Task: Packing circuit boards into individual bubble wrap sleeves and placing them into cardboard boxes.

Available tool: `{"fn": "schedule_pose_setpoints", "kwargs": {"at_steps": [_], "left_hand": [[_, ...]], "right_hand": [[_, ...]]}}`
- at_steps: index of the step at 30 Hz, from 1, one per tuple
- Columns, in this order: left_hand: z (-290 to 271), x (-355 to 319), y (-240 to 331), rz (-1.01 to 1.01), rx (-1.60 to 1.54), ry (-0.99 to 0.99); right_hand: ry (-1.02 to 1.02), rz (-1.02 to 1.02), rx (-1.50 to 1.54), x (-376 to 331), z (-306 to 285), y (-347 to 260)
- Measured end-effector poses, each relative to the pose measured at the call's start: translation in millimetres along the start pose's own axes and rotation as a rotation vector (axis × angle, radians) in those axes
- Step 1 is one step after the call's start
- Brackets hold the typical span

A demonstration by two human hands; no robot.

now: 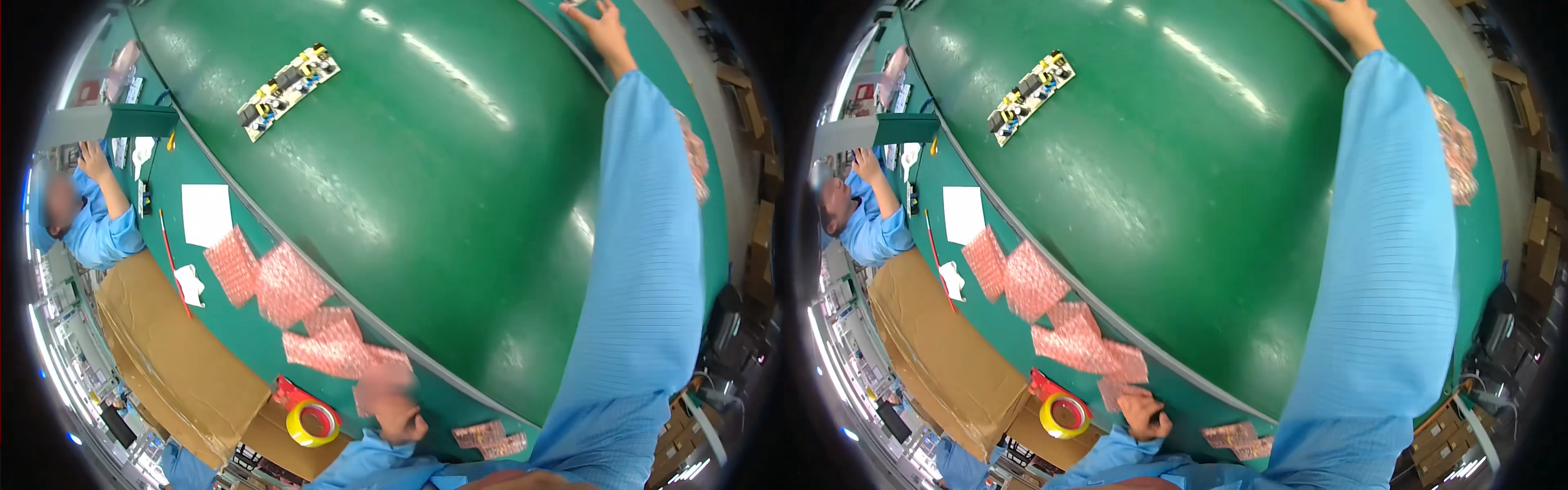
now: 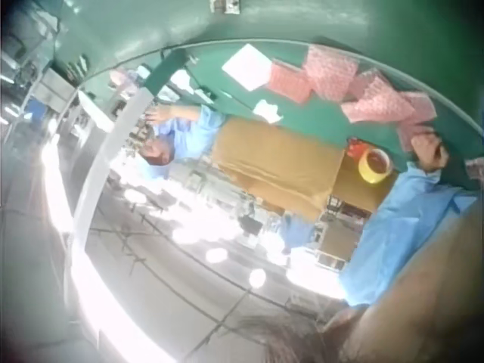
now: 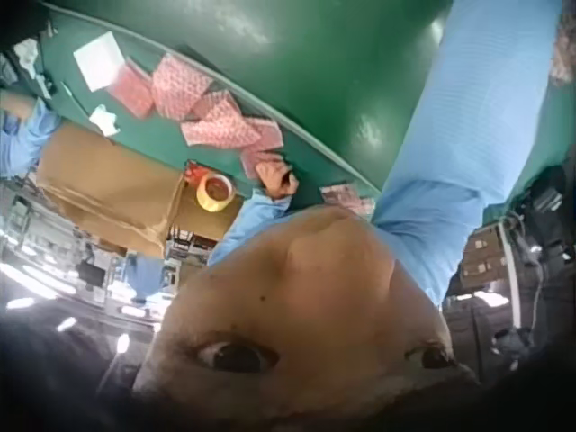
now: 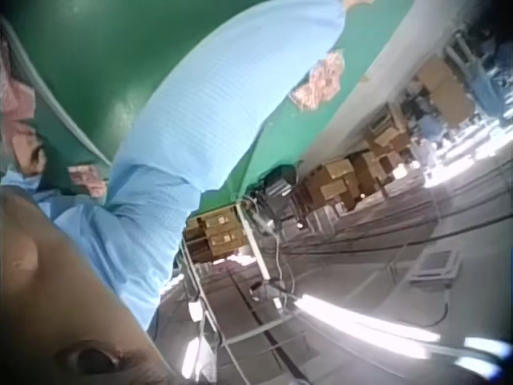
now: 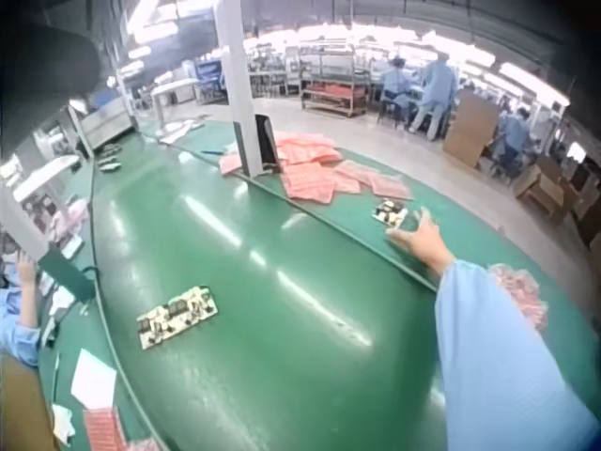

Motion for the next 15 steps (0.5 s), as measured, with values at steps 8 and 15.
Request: {"fn": "schedule_pose_setpoints", "kwargs": {"at_steps": [8,15], "left_hand": [[-9.5,-4.1,-2.4,0.020,-0.064,-0.009],[-4.0,-9.8,-7.9,0.043,-0.172,0.059]], "right_hand": [[0.002,0.028,0.225,-14.8,-5.0,-38.9],[-0.474,0.374,0.909,-271.7,-141.7,-34.3]]}}
Point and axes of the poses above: each hand's wrist, its own x-axis towards the middle knuckle, its own z-axis out of the palm, y = z × x, the point moved 1 cm from there along x, towards the middle knuckle, and after that the axes turned 2 degrees about x, right-handed, at the moved point
